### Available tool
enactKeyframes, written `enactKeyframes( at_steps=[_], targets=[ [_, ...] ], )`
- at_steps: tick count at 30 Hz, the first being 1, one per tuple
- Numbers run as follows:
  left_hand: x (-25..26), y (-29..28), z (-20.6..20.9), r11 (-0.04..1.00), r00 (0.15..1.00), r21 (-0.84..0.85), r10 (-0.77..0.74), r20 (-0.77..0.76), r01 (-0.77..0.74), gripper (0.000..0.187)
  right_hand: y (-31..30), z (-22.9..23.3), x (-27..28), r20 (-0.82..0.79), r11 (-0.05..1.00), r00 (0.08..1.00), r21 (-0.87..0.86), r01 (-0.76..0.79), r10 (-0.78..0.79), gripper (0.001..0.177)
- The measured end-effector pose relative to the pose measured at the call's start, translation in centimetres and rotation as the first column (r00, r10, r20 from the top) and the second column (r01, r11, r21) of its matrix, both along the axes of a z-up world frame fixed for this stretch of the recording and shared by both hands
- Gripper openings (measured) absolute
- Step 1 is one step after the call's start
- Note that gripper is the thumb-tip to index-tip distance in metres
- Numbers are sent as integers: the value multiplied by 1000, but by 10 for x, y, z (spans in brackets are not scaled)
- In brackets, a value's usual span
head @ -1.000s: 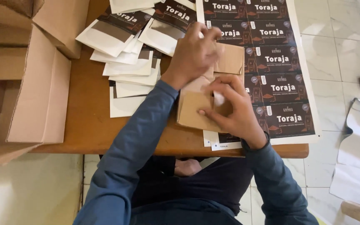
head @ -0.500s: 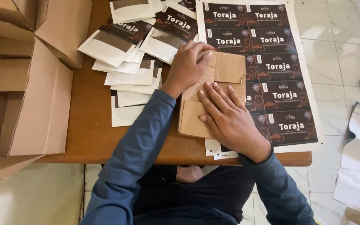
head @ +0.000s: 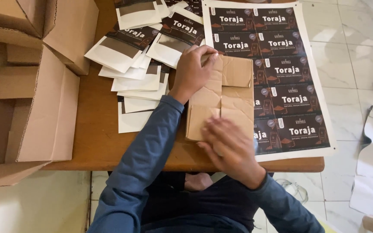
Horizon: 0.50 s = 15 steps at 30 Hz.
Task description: Folding and assembling individual coffee pouches from pre-printed flat materials
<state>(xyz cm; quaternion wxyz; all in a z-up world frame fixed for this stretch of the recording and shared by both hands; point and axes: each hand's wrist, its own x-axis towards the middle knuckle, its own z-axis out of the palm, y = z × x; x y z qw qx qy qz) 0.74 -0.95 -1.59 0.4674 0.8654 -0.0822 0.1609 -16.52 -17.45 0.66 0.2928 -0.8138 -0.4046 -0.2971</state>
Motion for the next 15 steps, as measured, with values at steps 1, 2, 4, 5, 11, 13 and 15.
enactKeyframes(
  at_steps=[1,2,4,5,11,13,15],
  targets=[
    [0,2,-1,1000,1000,2,-1,-2,1,20,-8,4,0,-2,1000,1000,2,1,-1,34],
    [-1,5,-2,999,1000,-45,1,-8,-2,19,-16,7,0,-6,990,990,1,143,-143,44],
    [0,9,-3,995,1000,-95,14,-9,-15,18,-29,12,7,-4,963,963,-2,270,-270,55],
    [-2,9,-4,988,1000,-154,18,-24,-22,20,-32,12,9,-112,943,937,-20,332,-332,65],
    [-22,1,-1,950,986,-265,165,-18,-164,23,-35,17,19,-561,957,803,64,283,-200,75],
    [-27,2,1,934,979,-297,204,-23,-202,22,-36,19,22,-575,962,798,68,265,-179,77],
    [-30,4,0,926,961,-276,275,27,-257,24,-37,22,27,-591,969,797,101,226,-124,76]
  ],
)
